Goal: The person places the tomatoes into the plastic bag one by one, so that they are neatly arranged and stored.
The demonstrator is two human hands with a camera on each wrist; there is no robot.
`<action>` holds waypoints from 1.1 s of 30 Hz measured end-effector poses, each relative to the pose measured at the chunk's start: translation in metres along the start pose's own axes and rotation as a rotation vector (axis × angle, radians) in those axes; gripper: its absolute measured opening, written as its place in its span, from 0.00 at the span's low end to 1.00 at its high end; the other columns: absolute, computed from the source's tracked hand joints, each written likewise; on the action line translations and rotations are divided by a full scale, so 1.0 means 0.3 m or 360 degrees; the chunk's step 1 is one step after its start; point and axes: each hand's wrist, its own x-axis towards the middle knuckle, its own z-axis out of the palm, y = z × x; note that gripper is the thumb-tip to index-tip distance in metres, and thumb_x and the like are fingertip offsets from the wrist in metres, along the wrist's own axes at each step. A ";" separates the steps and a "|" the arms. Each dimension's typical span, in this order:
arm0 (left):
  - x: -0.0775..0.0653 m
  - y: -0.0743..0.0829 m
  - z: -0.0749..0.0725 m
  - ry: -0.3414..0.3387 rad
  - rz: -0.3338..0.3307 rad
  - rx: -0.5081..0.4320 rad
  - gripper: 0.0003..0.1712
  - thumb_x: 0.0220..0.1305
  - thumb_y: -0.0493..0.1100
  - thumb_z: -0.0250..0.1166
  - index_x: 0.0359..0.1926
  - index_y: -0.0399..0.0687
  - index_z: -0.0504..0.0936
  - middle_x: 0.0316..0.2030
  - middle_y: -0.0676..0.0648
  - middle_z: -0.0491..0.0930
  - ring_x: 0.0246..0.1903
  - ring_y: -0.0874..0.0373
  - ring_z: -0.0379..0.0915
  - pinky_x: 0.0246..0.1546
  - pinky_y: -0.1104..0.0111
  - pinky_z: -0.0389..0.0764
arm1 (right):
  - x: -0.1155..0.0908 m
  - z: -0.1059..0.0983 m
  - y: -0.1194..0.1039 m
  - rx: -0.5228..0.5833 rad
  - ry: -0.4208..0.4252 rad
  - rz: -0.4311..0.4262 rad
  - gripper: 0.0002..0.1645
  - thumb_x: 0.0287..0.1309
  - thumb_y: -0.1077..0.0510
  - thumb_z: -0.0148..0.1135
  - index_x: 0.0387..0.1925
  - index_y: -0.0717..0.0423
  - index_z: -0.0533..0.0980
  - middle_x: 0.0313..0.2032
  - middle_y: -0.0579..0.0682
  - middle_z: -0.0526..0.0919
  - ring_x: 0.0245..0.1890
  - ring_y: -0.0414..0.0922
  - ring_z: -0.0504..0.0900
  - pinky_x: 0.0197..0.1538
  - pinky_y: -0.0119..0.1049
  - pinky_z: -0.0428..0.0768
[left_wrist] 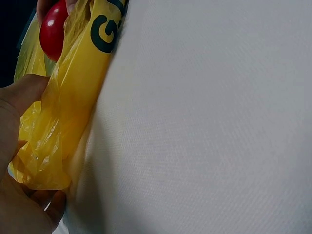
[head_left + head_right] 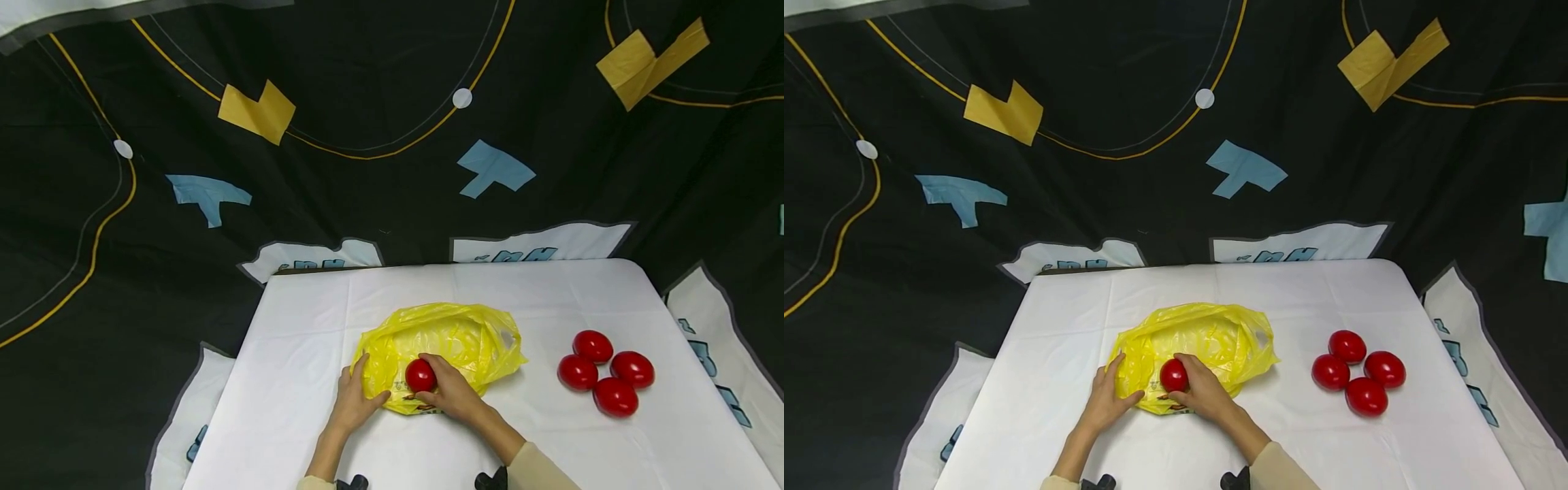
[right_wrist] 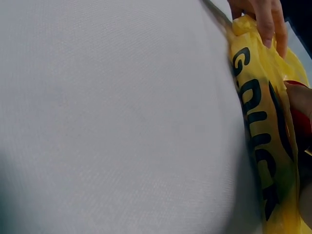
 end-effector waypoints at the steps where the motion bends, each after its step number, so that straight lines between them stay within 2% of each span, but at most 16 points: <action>1: 0.000 0.000 0.000 0.0001 0.0001 -0.0001 0.53 0.48 0.54 0.74 0.71 0.48 0.57 0.52 0.39 0.62 0.53 0.45 0.62 0.52 0.50 0.68 | 0.000 0.001 -0.001 -0.0001 0.0000 -0.0001 0.44 0.50 0.52 0.72 0.65 0.59 0.62 0.60 0.58 0.70 0.55 0.54 0.74 0.53 0.50 0.73; 12: -0.001 0.001 0.001 0.0016 0.0017 0.0014 0.53 0.47 0.53 0.74 0.70 0.47 0.57 0.51 0.37 0.62 0.49 0.46 0.62 0.49 0.52 0.69 | 0.004 0.012 -0.007 -0.0048 -0.0016 0.0010 0.48 0.50 0.49 0.72 0.67 0.58 0.59 0.61 0.57 0.68 0.55 0.53 0.74 0.53 0.48 0.74; 20: 0.000 0.004 -0.003 0.0007 0.0014 -0.0005 0.53 0.48 0.53 0.74 0.71 0.47 0.57 0.52 0.37 0.62 0.51 0.45 0.62 0.51 0.51 0.69 | -0.004 0.004 -0.007 -0.0058 0.0015 0.0023 0.47 0.50 0.50 0.72 0.67 0.58 0.59 0.62 0.58 0.67 0.56 0.52 0.73 0.55 0.47 0.73; 33: 0.002 -0.003 -0.004 0.0022 0.0059 0.0002 0.53 0.48 0.53 0.74 0.70 0.46 0.57 0.52 0.36 0.62 0.51 0.44 0.62 0.51 0.50 0.68 | -0.039 -0.044 -0.037 -0.0043 0.0100 0.0027 0.44 0.53 0.49 0.69 0.67 0.57 0.61 0.60 0.55 0.70 0.58 0.51 0.72 0.57 0.48 0.71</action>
